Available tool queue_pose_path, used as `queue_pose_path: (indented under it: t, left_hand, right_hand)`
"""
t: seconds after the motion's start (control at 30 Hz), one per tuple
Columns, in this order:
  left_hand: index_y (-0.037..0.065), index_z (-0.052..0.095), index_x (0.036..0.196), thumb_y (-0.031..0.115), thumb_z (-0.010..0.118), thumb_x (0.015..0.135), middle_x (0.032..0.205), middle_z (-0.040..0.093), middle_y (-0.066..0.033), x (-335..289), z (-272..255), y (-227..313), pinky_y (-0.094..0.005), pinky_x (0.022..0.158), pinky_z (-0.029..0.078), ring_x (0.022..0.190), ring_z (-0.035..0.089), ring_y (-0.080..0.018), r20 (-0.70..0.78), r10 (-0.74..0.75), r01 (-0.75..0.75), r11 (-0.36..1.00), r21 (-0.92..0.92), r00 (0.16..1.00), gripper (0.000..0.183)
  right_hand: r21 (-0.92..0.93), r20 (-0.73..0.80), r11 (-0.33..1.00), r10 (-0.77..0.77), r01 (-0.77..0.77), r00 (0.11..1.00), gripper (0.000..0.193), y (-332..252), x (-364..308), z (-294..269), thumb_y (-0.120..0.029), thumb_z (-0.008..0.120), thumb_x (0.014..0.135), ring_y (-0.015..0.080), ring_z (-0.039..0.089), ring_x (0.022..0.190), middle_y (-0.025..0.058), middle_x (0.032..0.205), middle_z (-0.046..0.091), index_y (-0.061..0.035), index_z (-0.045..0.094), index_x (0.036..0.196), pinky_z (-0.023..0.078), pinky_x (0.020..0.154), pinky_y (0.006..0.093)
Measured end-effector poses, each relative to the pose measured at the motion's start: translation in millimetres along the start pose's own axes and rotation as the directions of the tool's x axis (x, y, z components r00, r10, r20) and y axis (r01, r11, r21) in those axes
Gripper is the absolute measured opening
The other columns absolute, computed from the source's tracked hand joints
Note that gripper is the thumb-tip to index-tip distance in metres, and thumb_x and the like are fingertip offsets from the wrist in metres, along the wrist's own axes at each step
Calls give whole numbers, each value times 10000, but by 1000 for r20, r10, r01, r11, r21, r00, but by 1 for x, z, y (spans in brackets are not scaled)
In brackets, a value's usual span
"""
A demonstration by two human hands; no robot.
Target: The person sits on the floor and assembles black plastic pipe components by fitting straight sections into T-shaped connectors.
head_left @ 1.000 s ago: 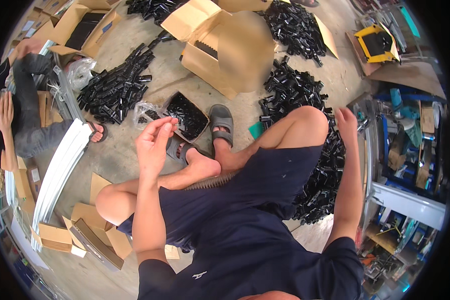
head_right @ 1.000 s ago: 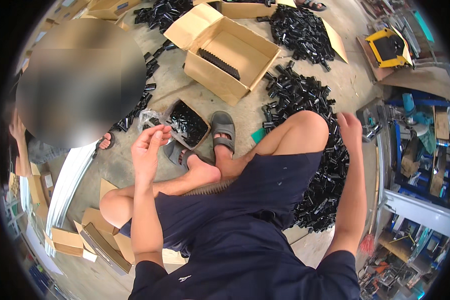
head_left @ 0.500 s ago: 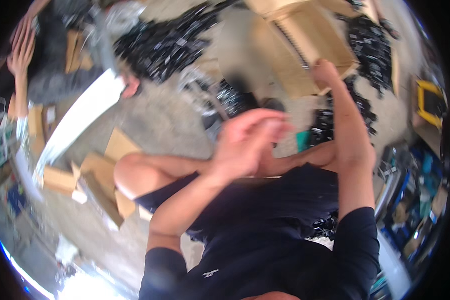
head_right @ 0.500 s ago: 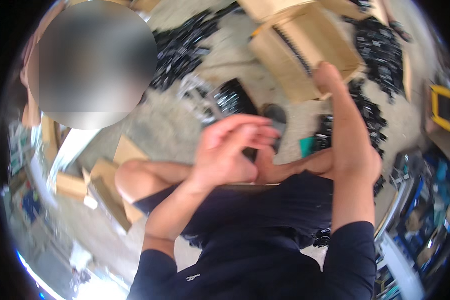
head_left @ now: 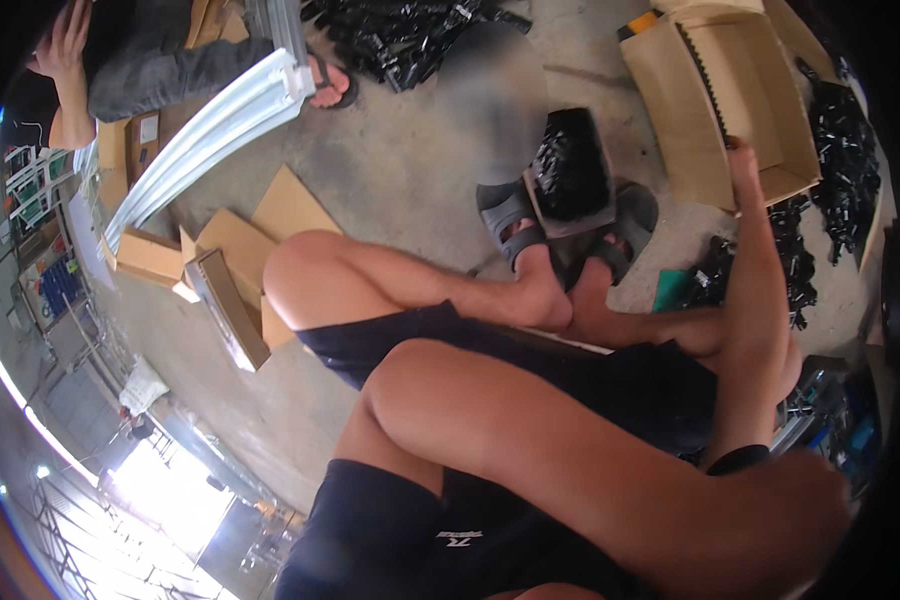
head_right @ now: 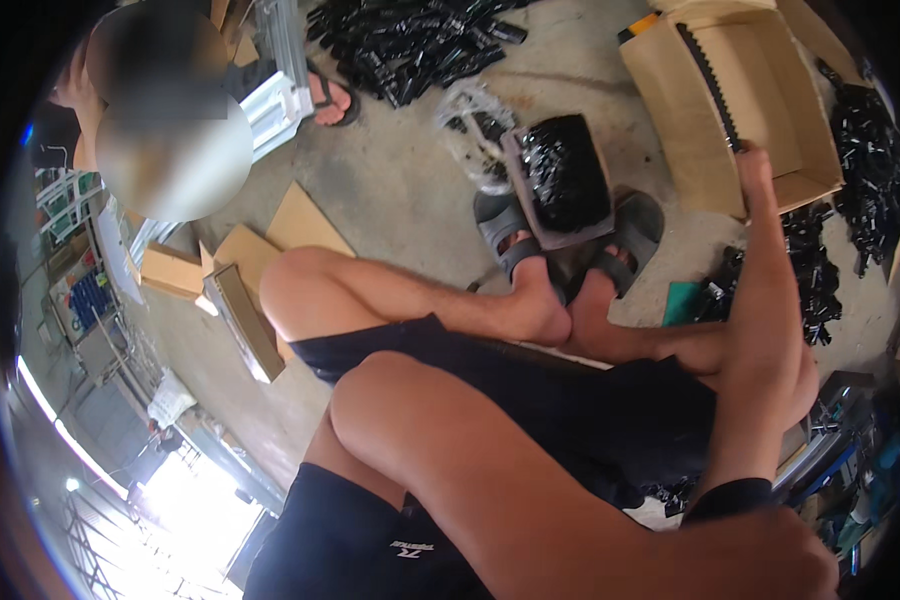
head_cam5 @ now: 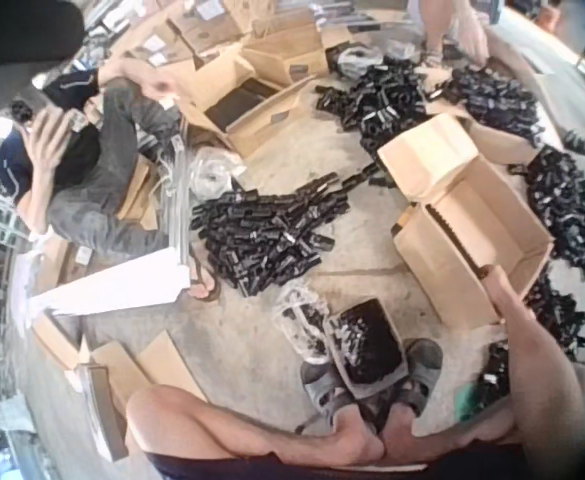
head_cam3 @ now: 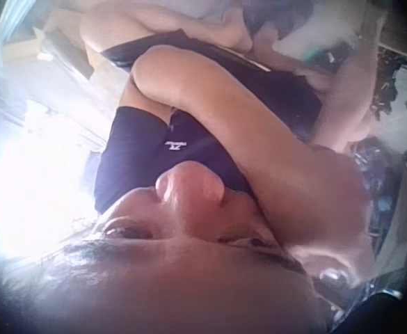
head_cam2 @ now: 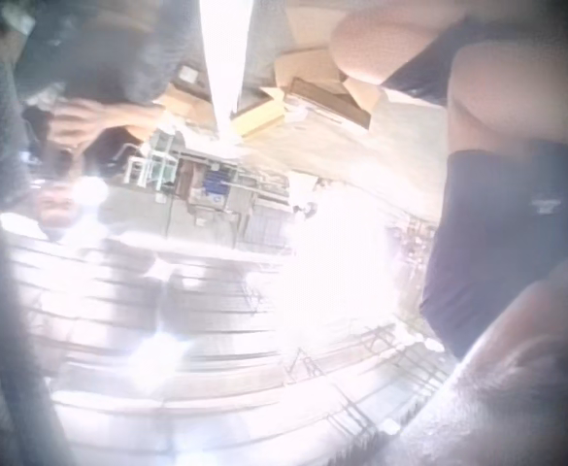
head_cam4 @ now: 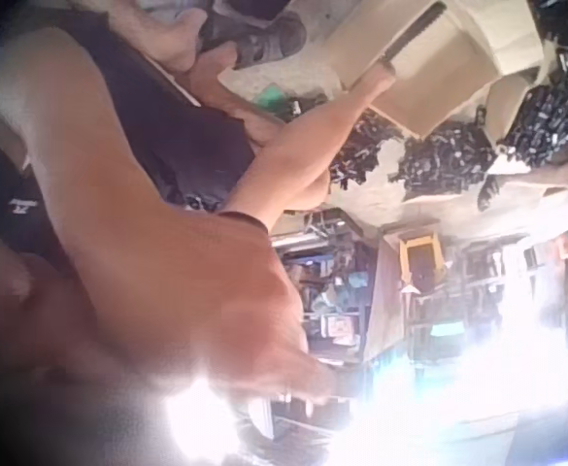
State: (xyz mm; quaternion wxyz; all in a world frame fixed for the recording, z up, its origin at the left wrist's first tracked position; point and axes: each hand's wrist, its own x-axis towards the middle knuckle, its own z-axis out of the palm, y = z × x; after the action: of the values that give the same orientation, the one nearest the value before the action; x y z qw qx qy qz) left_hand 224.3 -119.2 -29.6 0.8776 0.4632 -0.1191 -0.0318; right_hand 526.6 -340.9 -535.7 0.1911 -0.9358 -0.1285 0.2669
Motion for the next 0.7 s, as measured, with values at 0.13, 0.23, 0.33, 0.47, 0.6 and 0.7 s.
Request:
queue_pose_path:
  t: [0.13,0.23,0.33,0.47,0.6,0.7]
  left_hand:
    - [0,650,1127,213,700,939,1026,729,-102,-42,-20,-41,-333,779,571,920,703,-193,-37,24,-14,970,242,999,288]
    - [3,632,1224,166,677,974,1107,737,-89,-78,-49,-60,-321,826,575,991,707,-172,-188,-109,181,887,425,976,302]
    - [13,623,1281,85,622,997,1144,733,-100,-114,-66,-77,-325,886,558,1047,696,-165,-381,-321,417,886,204,867,293]
    - [9,620,1300,57,613,1008,1154,725,-92,-154,-95,-83,-300,961,516,1082,664,-138,-535,-295,462,862,208,792,297]
    - [-4,583,1351,68,607,1018,1268,675,-108,-161,-116,-97,-301,1002,492,1162,622,-145,-634,-150,382,891,247,759,342]
    - [-3,501,1456,99,634,1010,1385,607,-129,-153,-125,-113,-308,1024,483,1215,596,-174,-643,103,293,828,478,759,476]
  right_hand:
    - [-82,-93,997,-18,11,996,405,-32,-9,15,-255,649,824,417,699,1045,280,1037,719,-26,731,1148,541,899,461]
    - [-207,-110,978,3,-26,994,337,-83,-21,20,-192,636,816,440,685,1051,305,1012,709,25,728,1058,537,926,486]
    - [-172,-337,978,55,-119,940,304,-81,-41,3,-176,636,830,471,682,1043,315,1042,704,31,692,1046,540,936,501]
    - [-51,-436,995,50,-80,899,314,-118,-67,-54,-135,603,831,469,668,1082,315,1085,699,22,667,1095,531,944,503]
    - [289,-235,933,-147,213,961,327,-208,-128,-98,-93,672,838,265,729,767,205,919,726,29,668,1141,574,688,387]
    - [307,-169,862,-368,404,914,284,-267,-210,-104,-87,676,857,210,659,673,151,879,685,20,640,1118,536,620,346]
